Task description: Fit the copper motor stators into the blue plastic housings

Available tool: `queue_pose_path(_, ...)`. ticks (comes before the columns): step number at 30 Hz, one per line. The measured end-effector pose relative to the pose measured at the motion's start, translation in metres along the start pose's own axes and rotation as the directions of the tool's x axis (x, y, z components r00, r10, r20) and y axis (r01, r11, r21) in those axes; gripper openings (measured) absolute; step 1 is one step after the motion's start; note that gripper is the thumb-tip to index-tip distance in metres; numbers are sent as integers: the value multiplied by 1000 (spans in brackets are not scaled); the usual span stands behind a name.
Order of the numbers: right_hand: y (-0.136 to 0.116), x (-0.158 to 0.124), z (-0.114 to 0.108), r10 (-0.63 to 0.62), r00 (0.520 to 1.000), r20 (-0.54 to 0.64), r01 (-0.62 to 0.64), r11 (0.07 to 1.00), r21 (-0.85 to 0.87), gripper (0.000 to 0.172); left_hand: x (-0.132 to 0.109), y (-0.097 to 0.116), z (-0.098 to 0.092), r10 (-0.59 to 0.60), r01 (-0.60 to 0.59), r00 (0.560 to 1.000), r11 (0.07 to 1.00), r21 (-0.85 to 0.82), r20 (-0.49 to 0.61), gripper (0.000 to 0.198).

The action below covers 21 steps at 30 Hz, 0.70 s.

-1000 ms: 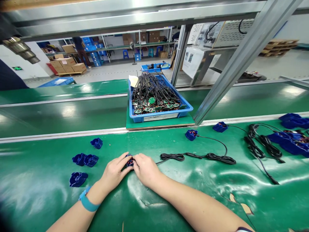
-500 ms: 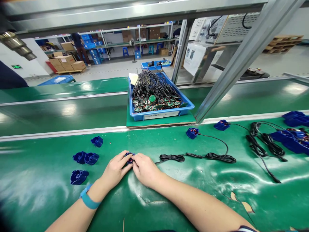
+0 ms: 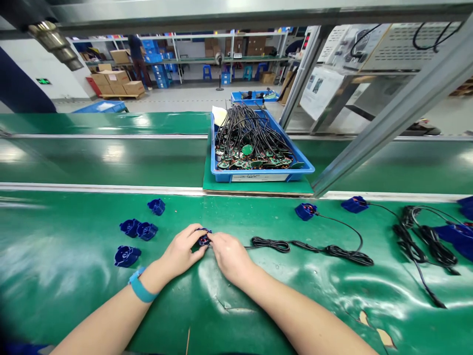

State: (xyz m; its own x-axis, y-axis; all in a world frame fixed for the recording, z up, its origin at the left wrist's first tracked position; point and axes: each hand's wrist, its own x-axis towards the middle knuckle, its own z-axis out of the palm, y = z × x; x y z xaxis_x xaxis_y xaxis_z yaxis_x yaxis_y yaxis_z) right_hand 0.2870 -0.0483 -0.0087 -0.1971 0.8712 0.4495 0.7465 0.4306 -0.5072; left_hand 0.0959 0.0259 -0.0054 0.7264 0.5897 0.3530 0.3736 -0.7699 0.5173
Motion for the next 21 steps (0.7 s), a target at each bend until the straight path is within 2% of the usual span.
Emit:
queue_pose_path(5,-1,1,-2,-25,1000,17,25,1000,3,26,1,1,-3,4,-4,1000,999,-45,-13,27)
queue_pose_path(13,1,-1,-1,-58,998,-19,58,998,-21,27,2,-1,-2,0,0,1000,998,-70,1,26)
queue_pose_path(21,-2,-1,-6,-88,991,-100,83,995,-52,25,4,0,-2,13,-13,1000,999,-30,12,22)
